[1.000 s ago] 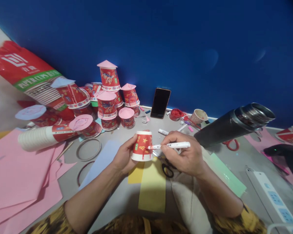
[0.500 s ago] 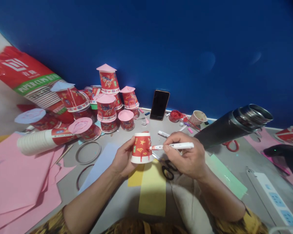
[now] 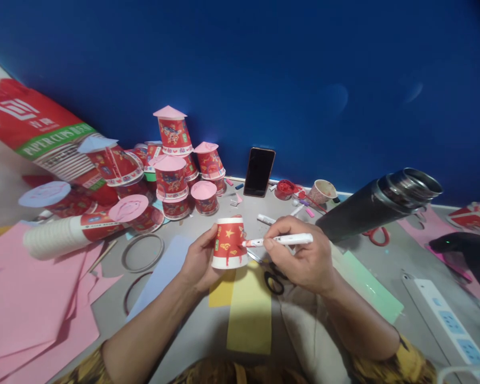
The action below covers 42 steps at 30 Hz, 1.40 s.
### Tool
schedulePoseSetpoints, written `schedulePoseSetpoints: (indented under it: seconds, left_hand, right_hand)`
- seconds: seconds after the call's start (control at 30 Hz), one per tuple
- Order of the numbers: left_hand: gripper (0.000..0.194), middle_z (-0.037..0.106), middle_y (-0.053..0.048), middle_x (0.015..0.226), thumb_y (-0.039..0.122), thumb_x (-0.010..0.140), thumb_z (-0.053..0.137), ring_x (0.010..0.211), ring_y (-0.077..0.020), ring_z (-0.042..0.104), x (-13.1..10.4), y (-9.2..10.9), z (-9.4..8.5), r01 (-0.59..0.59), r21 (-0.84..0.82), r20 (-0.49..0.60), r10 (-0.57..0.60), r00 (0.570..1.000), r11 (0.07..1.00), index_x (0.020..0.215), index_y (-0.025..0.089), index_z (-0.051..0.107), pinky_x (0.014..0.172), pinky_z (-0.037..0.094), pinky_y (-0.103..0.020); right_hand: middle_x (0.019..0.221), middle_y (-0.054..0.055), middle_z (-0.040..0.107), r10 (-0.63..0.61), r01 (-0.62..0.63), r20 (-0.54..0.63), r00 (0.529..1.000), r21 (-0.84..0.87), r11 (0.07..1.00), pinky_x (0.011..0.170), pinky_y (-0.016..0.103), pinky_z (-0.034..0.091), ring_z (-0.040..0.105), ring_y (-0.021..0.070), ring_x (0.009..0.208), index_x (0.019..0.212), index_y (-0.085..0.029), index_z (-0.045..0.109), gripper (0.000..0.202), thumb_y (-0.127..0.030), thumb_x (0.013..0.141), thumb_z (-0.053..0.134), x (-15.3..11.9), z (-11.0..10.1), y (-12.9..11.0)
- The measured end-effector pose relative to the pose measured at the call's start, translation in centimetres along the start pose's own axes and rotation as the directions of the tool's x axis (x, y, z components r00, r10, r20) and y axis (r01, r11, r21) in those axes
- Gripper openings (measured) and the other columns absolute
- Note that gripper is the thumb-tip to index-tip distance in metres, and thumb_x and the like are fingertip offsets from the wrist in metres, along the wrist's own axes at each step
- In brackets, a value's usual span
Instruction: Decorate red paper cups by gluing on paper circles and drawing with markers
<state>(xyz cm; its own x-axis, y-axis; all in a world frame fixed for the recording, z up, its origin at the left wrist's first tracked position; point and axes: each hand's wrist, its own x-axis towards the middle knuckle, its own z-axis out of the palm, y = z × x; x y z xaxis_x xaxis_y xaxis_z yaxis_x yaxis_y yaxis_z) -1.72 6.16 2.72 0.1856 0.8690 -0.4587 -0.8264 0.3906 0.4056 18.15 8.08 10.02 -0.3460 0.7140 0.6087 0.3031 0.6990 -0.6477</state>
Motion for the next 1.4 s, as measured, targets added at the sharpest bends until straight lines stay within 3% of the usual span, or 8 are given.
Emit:
schedulePoseSetpoints:
  seconds: [0.23,0.4,0.6,0.7,0.93,1.4]
  left_hand:
    - [0.051,0.084,-0.018,0.098,0.032,0.101,0.059,0.085,-0.0313,0.082,0.04,0.00,-0.53,0.000,0.029,0.051,-0.002,0.999,1.000,0.143,0.004,0.067,0.083,0.067,-0.044]
    - [0.050,0.084,-0.018,0.099,0.031,0.103,0.057,0.084,-0.0296,0.082,0.01,0.04,-0.50,-0.004,0.021,0.048,0.003,0.999,1.000,0.143,0.004,0.068,0.081,0.066,-0.040]
    - [0.046,0.083,-0.021,0.093,0.035,0.107,0.047,0.078,-0.0305,0.081,0.10,0.16,-0.18,0.022,-0.003,-0.004,-0.022,1.000,1.000,0.120,0.003,0.077,0.075,0.066,-0.041]
    - [0.045,0.083,-0.022,0.093,0.036,0.107,0.046,0.078,-0.0305,0.081,0.07,0.22,-0.02,0.003,0.009,-0.011,-0.003,1.000,1.000,0.114,0.003,0.078,0.076,0.067,-0.043]
    - [0.047,0.082,-0.022,0.091,0.035,0.108,0.044,0.076,-0.0297,0.081,-0.06,0.25,0.04,0.001,0.008,0.005,-0.001,1.000,1.000,0.114,0.002,0.077,0.072,0.067,-0.040]
    - [0.048,0.082,-0.021,0.094,0.036,0.108,0.042,0.080,-0.0296,0.081,0.04,0.20,-0.08,0.022,-0.029,0.004,-0.022,1.000,0.999,0.121,0.003,0.075,0.074,0.068,-0.041]
  right_hand:
    - [0.061,-0.003,0.069,0.007,-0.007,0.040,0.999,-0.006,1.000,0.052,0.024,0.046,0.056,0.0111,0.049,0.075,-0.023,0.066,0.015,-0.017,0.089,0.065,-0.02,-0.26,0.11]
    - [0.064,-0.003,0.071,0.044,-0.045,0.024,0.999,0.037,0.998,0.052,0.024,0.046,0.057,0.0111,0.050,0.077,-0.022,0.067,0.014,-0.016,0.089,0.065,-0.02,-0.30,0.09]
    - [0.062,-0.004,0.069,0.087,-0.096,0.100,0.991,0.093,0.991,0.050,0.022,0.043,0.055,0.0099,0.048,0.075,-0.022,0.066,0.015,-0.017,0.089,0.067,0.02,-0.47,-0.07]
    - [0.061,-0.004,0.068,0.107,-0.113,0.068,0.992,0.096,0.989,0.050,0.023,0.043,0.054,0.0101,0.048,0.076,-0.022,0.067,0.013,-0.017,0.089,0.067,0.00,-0.51,-0.06]
    - [0.066,-0.003,0.072,0.054,-0.068,0.144,0.988,0.095,0.993,0.052,0.022,0.044,0.060,0.0104,0.053,0.077,-0.022,0.066,0.013,-0.015,0.089,0.066,-0.12,-0.45,0.12]
    - [0.069,-0.002,0.074,0.015,-0.033,0.154,0.988,0.114,0.993,0.055,0.022,0.046,0.062,0.0113,0.056,0.080,-0.021,0.067,0.011,-0.016,0.090,0.067,-0.20,-0.56,0.32]
